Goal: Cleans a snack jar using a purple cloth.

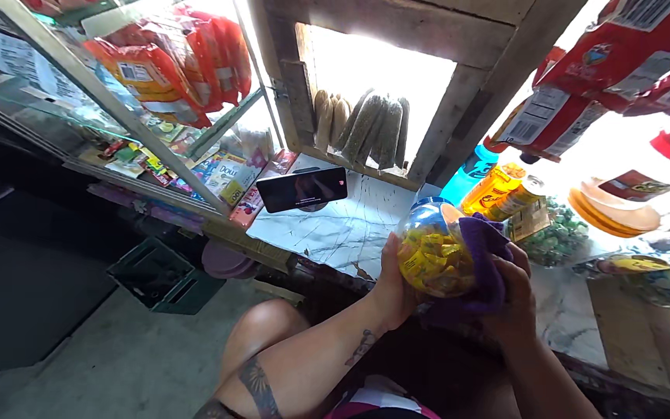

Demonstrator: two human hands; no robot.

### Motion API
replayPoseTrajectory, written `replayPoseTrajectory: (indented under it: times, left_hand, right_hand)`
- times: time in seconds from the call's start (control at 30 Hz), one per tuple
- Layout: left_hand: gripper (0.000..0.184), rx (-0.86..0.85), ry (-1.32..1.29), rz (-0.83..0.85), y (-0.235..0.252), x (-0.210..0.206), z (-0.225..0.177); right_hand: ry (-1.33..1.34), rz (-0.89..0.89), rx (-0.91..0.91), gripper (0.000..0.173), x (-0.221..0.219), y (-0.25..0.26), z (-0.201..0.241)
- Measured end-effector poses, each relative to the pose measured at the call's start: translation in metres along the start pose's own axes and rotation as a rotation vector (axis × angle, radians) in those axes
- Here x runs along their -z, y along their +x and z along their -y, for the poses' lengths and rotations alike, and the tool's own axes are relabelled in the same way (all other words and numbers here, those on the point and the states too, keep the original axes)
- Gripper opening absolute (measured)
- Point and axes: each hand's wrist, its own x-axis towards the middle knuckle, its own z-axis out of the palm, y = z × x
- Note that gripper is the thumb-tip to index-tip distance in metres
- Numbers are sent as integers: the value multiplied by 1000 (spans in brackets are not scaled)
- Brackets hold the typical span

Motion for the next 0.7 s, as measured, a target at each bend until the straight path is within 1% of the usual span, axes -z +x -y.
replayPoseTrajectory:
  times: [0.07,0.1,0.23,0.3,0.4,0.43,0.5,0.57,0.63,0.7]
  left_hand:
    - [104,-10,14,33,0,2,0]
    - [102,-11,21,40,0,3,1]
    - [100,-10,71,32,0,3,3]
    - [100,-24,127,34,-1,1,3]
    - [102,-54,286,25,-3,-3,4]
    - [107,-51,355,22,-5,-5,5]
    - [115,-61,422,16,-5,-7,7]
    - [123,-89,486,22,-4,-7,10]
    - [132,-105,516,12,-1,-6,11]
    - [134,-111,510,-8,2,-7,12]
  right_hand:
    - [81,-30,-6,27,3,3,2]
    - [121,-42,-14,23,4,5,3]
    - [222,-62,-38,15,10,7,-1]
    - [274,-77,-60,14,11,7,-3]
    - [365,-135,-183,8,9,5,-1]
    - [390,-158,-244,7,8,3,1]
    - [414,-174,-329,13,8,0,2]
    - [439,-145,-350,23,8,-3,-3]
    - [408,-112,-343,38,9,-5,-6]
    - [295,-69,-312,58,8,-5,-6]
